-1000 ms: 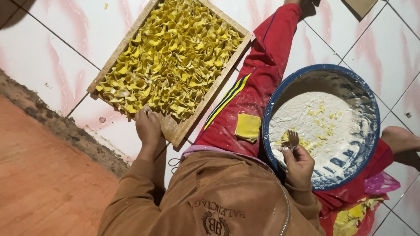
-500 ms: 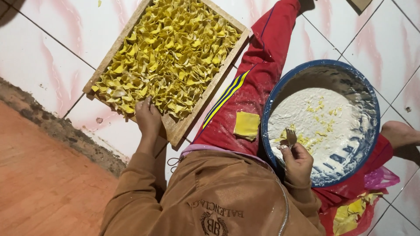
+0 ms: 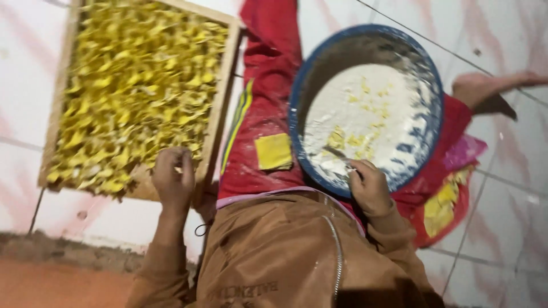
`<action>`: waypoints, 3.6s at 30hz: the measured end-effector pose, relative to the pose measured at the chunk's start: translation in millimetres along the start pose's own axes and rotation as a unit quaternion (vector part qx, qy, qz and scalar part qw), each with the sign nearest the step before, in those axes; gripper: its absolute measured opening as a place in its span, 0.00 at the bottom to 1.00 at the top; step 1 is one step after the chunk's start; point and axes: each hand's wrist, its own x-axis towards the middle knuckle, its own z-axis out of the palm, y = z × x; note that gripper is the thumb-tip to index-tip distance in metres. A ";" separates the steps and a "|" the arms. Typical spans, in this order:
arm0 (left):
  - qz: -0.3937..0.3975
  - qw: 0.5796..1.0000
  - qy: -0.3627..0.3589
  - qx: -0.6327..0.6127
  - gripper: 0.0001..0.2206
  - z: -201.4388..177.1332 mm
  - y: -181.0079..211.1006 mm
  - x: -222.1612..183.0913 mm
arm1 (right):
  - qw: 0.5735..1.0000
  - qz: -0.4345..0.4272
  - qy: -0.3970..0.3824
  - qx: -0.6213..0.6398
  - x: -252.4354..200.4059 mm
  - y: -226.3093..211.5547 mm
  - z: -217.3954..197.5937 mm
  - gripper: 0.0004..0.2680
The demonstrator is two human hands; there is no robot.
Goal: A person sitting on the floor manually folds yellow dough squares with a white filling using a fork.
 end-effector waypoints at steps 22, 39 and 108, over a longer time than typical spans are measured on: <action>0.155 0.944 -0.272 0.099 0.01 117.3 112.6 14.2 | 0.937 0.214 -0.182 -0.209 18.0 -11.2 9.2 0.07; -0.410 0.717 -0.106 -0.553 0.07 91.0 99.6 22.9 | 0.898 0.298 -0.253 -0.201 31.7 -19.4 3.9 0.09; -0.557 0.605 -0.255 -0.508 0.25 137.3 146.8 9.8 | 0.945 -0.174 0.153 0.228 40.8 -67.1 37.1 0.03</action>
